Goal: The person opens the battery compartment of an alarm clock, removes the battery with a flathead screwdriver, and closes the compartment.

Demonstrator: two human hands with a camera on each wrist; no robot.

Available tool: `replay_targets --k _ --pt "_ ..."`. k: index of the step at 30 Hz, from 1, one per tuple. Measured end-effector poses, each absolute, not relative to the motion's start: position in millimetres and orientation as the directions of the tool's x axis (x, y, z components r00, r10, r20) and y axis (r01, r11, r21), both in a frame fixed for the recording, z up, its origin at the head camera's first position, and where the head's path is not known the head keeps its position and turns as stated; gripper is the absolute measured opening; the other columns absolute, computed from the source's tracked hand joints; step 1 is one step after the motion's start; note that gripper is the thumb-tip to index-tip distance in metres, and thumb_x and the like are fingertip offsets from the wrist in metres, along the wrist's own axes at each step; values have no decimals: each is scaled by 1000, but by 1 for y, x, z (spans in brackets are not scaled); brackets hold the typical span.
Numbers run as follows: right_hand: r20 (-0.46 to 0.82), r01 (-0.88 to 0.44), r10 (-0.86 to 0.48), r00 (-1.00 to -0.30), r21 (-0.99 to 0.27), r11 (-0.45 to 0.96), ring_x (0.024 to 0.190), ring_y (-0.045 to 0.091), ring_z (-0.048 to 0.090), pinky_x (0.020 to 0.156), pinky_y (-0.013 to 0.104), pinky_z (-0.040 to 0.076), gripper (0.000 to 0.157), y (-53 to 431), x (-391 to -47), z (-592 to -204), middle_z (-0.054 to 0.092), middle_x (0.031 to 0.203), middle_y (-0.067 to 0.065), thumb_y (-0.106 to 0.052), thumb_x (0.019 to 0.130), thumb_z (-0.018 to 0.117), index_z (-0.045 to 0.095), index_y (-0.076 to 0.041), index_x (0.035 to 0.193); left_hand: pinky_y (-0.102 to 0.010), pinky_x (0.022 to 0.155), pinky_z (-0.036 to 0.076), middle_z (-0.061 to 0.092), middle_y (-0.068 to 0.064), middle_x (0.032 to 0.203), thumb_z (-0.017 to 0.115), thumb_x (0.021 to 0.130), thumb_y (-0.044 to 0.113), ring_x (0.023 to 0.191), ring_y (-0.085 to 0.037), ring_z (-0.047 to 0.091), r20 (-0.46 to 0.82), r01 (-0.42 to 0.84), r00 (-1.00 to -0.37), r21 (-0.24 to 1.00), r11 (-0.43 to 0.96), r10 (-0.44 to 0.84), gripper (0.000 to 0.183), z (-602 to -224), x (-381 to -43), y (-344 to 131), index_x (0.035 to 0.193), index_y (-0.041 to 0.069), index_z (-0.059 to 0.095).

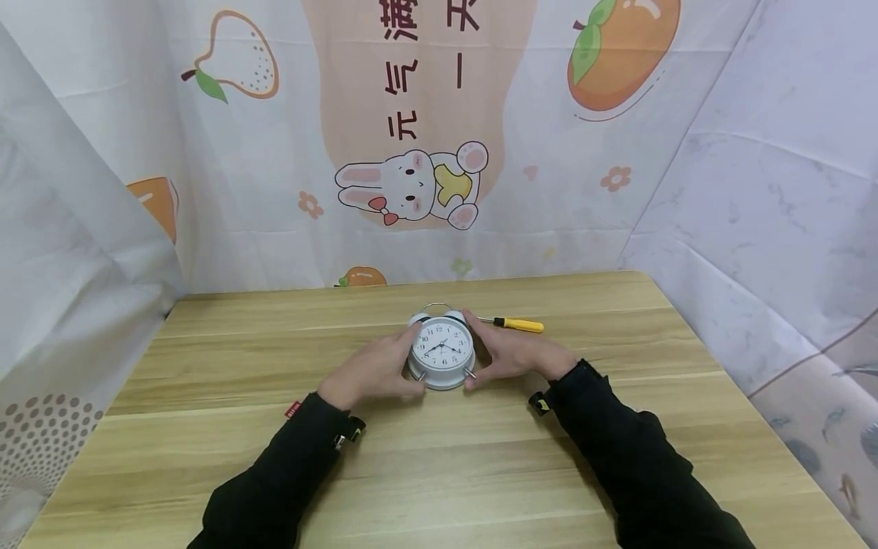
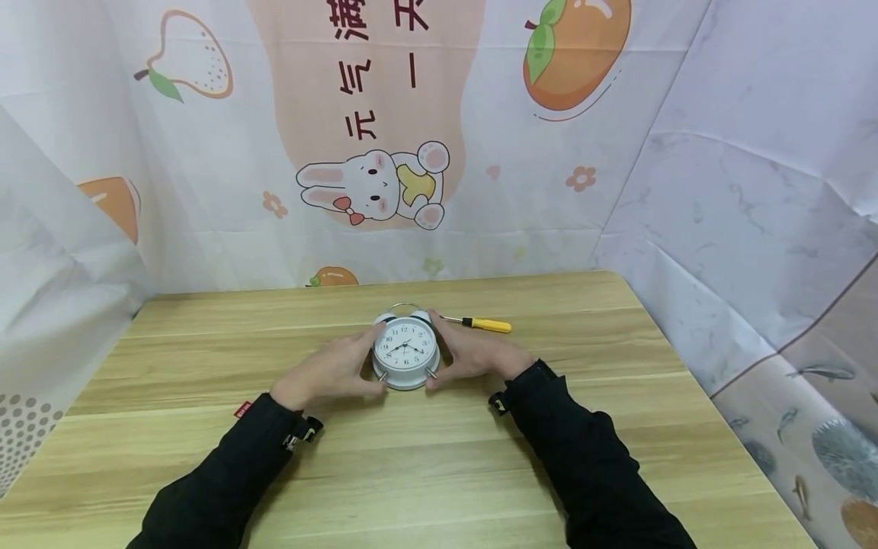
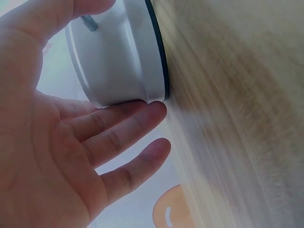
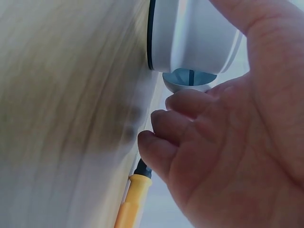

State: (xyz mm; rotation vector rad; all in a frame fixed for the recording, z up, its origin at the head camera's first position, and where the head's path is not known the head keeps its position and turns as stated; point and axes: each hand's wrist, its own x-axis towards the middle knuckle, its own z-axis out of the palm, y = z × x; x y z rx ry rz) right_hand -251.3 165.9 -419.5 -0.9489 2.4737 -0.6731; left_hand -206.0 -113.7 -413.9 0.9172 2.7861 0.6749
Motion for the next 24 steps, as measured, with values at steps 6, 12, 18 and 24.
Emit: replay_targets --k 6,12,18,24 --pt "-178 -498 -705 -686 -592 634 152 26 16 121 44 20 133 167 -250 -418 12 167 16 -49 78 86 -8 -3 161 -38 107 44 47 -23 150 82 78 36 125 -23 56 18 540 -801 453 709 598 107 -414 -206 -113 159 -2 22" --pt "-150 -482 -702 -696 -626 612 146 21 34 117 42 30 130 168 -249 -415 28 164 12 -52 78 85 -2 -4 162 -41 109 43 50 -22 148 84 78 39 130 -27 54 42 540 -806 461 704 591 107 -414 -207 -114 158 0 25" --pt "-120 -518 -704 -700 -593 617 137 21 47 111 40 40 125 168 -248 -410 37 159 15 -60 78 81 8 -3 163 -39 100 49 61 -11 135 84 79 48 117 -20 61 64 535 -813 472 701 578 103 -415 -208 -116 157 7 30" --pt "-107 -480 -686 -719 -638 603 137 24 48 107 40 44 111 168 -248 -405 36 159 14 -54 86 76 11 -7 163 -34 91 52 63 -3 125 75 82 62 103 -14 61 41 517 -825 457 724 564 95 -415 -209 -116 153 11 39"
